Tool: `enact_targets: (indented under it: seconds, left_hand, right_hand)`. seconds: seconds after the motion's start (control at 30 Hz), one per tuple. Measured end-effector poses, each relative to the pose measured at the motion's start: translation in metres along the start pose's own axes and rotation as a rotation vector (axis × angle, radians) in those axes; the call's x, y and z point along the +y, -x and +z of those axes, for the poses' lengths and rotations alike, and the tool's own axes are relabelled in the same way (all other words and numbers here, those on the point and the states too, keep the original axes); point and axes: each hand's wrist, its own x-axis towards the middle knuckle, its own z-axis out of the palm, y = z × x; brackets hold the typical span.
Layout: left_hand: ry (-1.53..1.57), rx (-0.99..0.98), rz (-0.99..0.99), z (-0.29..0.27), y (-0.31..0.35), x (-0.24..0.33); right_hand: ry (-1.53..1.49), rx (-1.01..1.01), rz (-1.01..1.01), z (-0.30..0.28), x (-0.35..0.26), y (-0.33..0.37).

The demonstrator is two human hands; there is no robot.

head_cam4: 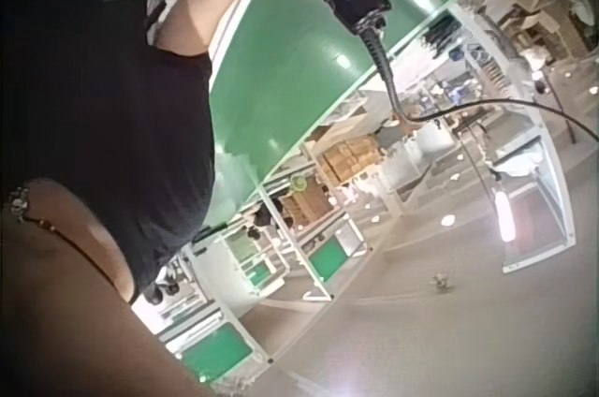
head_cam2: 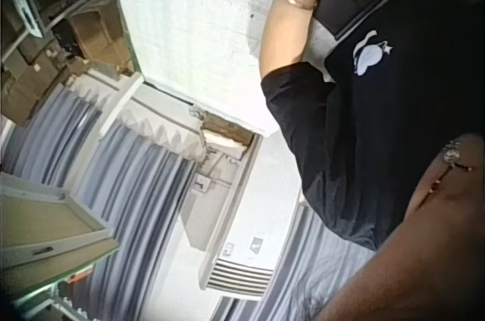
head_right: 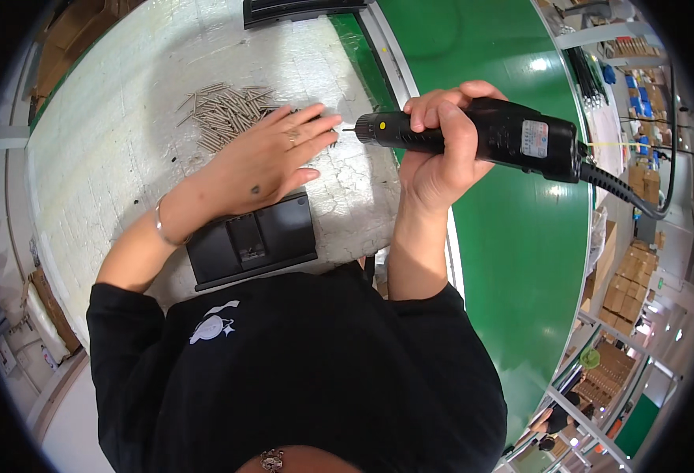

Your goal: Fastening screws into black plastic components using an electric screwdriver on a factory assembly line.

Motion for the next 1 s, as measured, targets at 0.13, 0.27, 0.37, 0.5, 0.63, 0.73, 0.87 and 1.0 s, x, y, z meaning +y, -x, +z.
enact_targets:
  seconds: [0.13, 0.27, 0.37, 0.5, 0.63, 0.73, 0.87, 1.0]
  left_hand:
    - [-0.038, -0.140, 0.077, 0.006, -0.004, -0.004]
    - [-0.018, -0.220, 0.091, -0.015, 0.014, 0.000]
    - [0.056, -0.188, 0.048, -0.024, 0.023, 0.001]
    - [0.170, -0.088, 0.001, -0.025, 0.030, -0.001]
    - [0.155, -0.018, 0.005, -0.014, 0.024, -0.005]
    - [0.069, 0.034, -0.007, -0.011, 0.006, 0.003]
    - [-0.074, 0.043, -0.025, 0.003, -0.003, 0.003]
    - [-0.026, -0.057, -0.021, -0.006, 0.006, 0.006]
  right_hand:
    - [0.010, 0.055, 0.009, -0.007, -0.007, 0.000]
    - [-0.008, 0.023, 0.038, -0.012, -0.006, 0.006]
    - [-0.044, 0.013, 0.058, -0.012, 0.000, 0.008]
    - [-0.069, -0.007, 0.063, -0.012, 0.001, 0.009]
    - [-0.074, -0.029, 0.066, -0.011, 0.000, 0.011]
    - [-0.091, -0.025, 0.064, -0.010, -0.001, 0.013]
    - [-0.036, -0.059, 0.051, -0.008, -0.007, 0.015]
    - [-0.009, -0.072, 0.046, -0.011, -0.013, 0.015]
